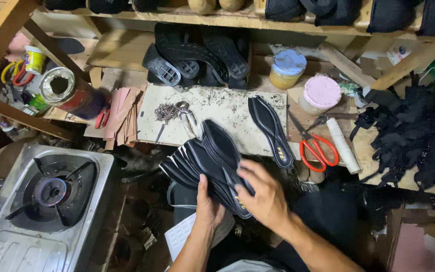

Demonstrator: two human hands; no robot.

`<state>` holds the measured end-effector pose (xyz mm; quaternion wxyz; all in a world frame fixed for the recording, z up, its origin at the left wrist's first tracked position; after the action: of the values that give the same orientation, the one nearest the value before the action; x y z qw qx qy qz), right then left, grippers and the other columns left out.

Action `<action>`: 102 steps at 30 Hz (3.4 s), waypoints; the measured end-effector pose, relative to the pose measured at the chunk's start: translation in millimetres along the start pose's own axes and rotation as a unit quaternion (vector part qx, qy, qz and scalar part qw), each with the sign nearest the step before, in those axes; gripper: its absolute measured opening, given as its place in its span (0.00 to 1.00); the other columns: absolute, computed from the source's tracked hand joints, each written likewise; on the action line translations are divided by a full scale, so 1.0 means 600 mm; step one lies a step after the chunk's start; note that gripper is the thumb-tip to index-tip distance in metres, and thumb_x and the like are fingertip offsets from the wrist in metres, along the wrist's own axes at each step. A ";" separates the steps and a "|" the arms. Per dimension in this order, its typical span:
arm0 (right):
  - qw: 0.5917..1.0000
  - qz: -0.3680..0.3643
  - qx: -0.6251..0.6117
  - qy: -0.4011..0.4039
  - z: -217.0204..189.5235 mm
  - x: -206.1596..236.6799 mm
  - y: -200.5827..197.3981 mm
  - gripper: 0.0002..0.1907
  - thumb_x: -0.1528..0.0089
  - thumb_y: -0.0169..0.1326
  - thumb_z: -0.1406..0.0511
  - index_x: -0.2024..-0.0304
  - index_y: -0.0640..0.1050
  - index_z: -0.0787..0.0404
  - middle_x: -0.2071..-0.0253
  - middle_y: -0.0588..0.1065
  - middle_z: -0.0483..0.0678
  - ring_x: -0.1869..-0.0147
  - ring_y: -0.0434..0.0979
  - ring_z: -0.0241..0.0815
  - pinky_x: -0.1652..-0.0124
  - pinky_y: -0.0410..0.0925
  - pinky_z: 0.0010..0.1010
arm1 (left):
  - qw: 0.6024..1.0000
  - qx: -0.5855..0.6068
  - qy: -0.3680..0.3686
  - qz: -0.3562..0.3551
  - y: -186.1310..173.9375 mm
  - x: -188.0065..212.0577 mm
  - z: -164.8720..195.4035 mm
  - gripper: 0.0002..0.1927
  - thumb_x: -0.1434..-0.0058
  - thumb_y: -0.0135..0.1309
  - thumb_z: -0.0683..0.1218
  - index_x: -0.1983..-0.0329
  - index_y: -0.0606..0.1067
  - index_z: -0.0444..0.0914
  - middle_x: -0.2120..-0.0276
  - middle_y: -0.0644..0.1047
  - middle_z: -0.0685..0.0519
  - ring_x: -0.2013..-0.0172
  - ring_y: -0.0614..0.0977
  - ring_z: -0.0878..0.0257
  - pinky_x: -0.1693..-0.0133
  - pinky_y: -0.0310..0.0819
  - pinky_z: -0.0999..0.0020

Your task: The person sits at a cluttered workbench, peels small white adhesive labels and presses them onto black shoe insoles one at a time. They stack the labeled insoles into pairs, set finished stacks aside on the bench, and occasionally pick up and read a paper slip resting on their lap.

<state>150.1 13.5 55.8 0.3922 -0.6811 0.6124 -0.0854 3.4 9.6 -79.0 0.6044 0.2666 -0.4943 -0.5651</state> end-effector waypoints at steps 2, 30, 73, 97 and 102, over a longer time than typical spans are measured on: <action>0.998 0.036 0.052 -0.029 0.031 -0.036 0.004 0.19 0.43 0.63 0.67 0.51 0.79 0.69 0.42 0.75 0.59 0.41 0.78 0.57 0.44 0.71 0.39 | 1.000 -0.006 0.004 0.002 -0.001 0.004 0.003 0.36 0.37 0.49 0.65 0.36 0.70 0.34 0.42 0.77 0.45 0.43 0.78 0.52 0.39 0.69 0.54; 0.999 0.022 -0.004 0.032 0.027 0.015 -0.017 0.20 0.45 0.65 0.65 0.52 0.81 0.68 0.42 0.75 0.57 0.39 0.77 0.53 0.42 0.69 0.37 | 0.999 -0.005 -0.033 -0.036 0.048 0.014 -0.004 0.47 0.39 0.44 0.73 0.30 0.63 0.33 0.37 0.72 0.41 0.38 0.75 0.48 0.37 0.67 0.49; 0.996 -0.038 0.015 -0.083 -0.042 0.026 0.010 0.24 0.49 0.65 0.69 0.50 0.79 0.69 0.43 0.73 0.60 0.41 0.76 0.59 0.45 0.70 0.43 | 0.989 -0.052 0.004 -0.140 0.073 0.036 0.001 0.59 0.44 0.46 0.80 0.27 0.58 0.30 0.32 0.66 0.37 0.32 0.69 0.46 0.31 0.59 0.48; 0.978 0.156 0.141 0.011 0.095 -0.038 -0.098 0.20 0.42 0.64 0.67 0.49 0.79 0.69 0.42 0.74 0.59 0.40 0.76 0.59 0.42 0.69 0.42 | 0.990 -0.039 0.016 -0.131 0.114 0.030 0.013 0.51 0.41 0.45 0.77 0.25 0.56 0.40 0.35 0.68 0.46 0.36 0.72 0.48 0.40 0.69 0.47; 0.981 0.135 0.139 -0.007 0.088 -0.053 -0.100 0.20 0.41 0.64 0.67 0.48 0.78 0.70 0.40 0.72 0.60 0.39 0.75 0.60 0.42 0.69 0.42 | 0.993 -0.035 0.011 -0.114 0.111 0.023 0.010 0.48 0.39 0.42 0.76 0.26 0.58 0.41 0.34 0.68 0.47 0.37 0.72 0.48 0.40 0.69 0.48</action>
<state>220.3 61.5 70.1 0.4955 -0.5315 0.6779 -0.1117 24.0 12.6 -14.0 0.5501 0.3061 -0.4335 -0.6448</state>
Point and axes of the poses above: each hand's wrist, its own x-axis away from the middle knuckle, its own y-axis out of the palm, z = x × y, the point moved 4 cm from there along -x, towards the middle knuckle
